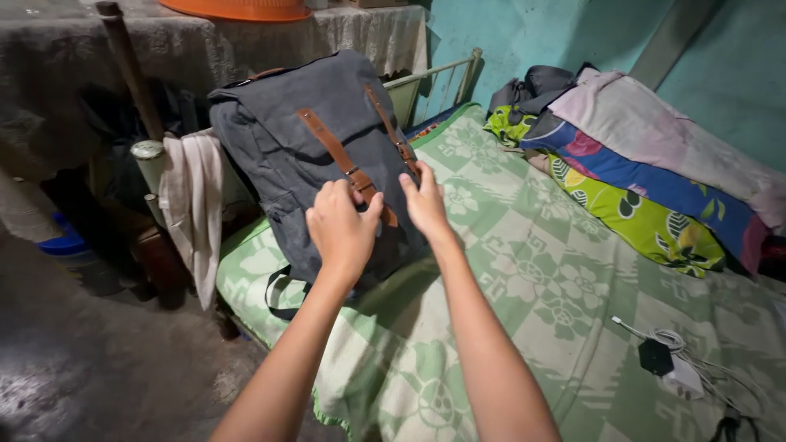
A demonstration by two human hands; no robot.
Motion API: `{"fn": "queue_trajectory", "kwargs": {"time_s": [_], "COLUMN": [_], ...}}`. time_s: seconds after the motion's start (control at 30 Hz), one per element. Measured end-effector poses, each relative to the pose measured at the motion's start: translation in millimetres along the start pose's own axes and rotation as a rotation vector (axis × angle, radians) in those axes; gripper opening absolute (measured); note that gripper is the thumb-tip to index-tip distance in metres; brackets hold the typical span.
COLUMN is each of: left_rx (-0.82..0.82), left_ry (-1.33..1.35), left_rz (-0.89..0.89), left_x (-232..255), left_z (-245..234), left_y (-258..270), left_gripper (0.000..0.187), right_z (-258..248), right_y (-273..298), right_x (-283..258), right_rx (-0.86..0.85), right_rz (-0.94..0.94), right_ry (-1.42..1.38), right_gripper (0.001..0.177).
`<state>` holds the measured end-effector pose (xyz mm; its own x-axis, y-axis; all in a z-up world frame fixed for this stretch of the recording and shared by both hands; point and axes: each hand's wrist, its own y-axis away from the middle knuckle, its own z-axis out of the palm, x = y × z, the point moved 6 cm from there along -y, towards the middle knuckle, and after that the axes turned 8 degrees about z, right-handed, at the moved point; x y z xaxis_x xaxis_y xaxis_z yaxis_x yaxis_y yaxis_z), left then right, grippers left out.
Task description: The person unzips a gray backpack on a bed and lifts out a brown sling bag. They open the sling bag, remove its contents including a charging cable, charger, wallet, small pouches, a camera and a phone, and lay the items out on the bed before closing the backpack.
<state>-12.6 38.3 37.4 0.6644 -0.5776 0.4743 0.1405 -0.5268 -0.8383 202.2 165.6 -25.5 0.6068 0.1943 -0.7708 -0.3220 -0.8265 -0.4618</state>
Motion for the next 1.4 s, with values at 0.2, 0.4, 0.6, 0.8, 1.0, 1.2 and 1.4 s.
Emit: {"fn": "queue_trajectory", "kwargs": {"time_s": [0.2, 0.4, 0.6, 0.8, 1.0, 1.2, 1.4], "left_rx": [0.069, 0.039, -0.069, -0.035, 0.012, -0.004, -0.198], "left_ry": [-0.039, 0.094, 0.230, 0.267, 0.318, 0.366, 0.349], "left_rz": [-0.019, -0.066, -0.312, -0.316, -0.299, -0.135, -0.080], "left_x": [-2.7, -8.1, -23.9, -21.1, -2.9, 29.9, 64.8], "left_z": [-9.8, -8.9, 3.4, -2.7, -13.4, -28.6, -19.1], "left_y": [-4.3, -12.8, -18.5, -16.3, -5.6, 14.9, 55.2], "left_gripper": [0.034, 0.034, 0.028, 0.026, 0.025, 0.024, 0.020], "right_z": [-6.8, 1.7, 0.3, -24.7, -59.9, -91.9, -164.5], "right_y": [-8.7, -12.1, -12.4, 1.3, 8.7, 13.7, -7.8], "right_x": [28.1, 55.8, 56.2, 34.0, 21.9, 60.4, 43.0], "right_rx": [-0.134, -0.152, -0.215, -0.407, -0.609, -0.782, -0.326], "right_rz": [0.029, 0.261, 0.349, 0.378, 0.332, 0.386, 0.152], "right_ry": [-0.171, -0.668, -0.771, -0.653, -0.482, -0.299, 0.429], "right_gripper": [0.054, 0.034, 0.021, 0.020, 0.023, 0.024, 0.014]}}
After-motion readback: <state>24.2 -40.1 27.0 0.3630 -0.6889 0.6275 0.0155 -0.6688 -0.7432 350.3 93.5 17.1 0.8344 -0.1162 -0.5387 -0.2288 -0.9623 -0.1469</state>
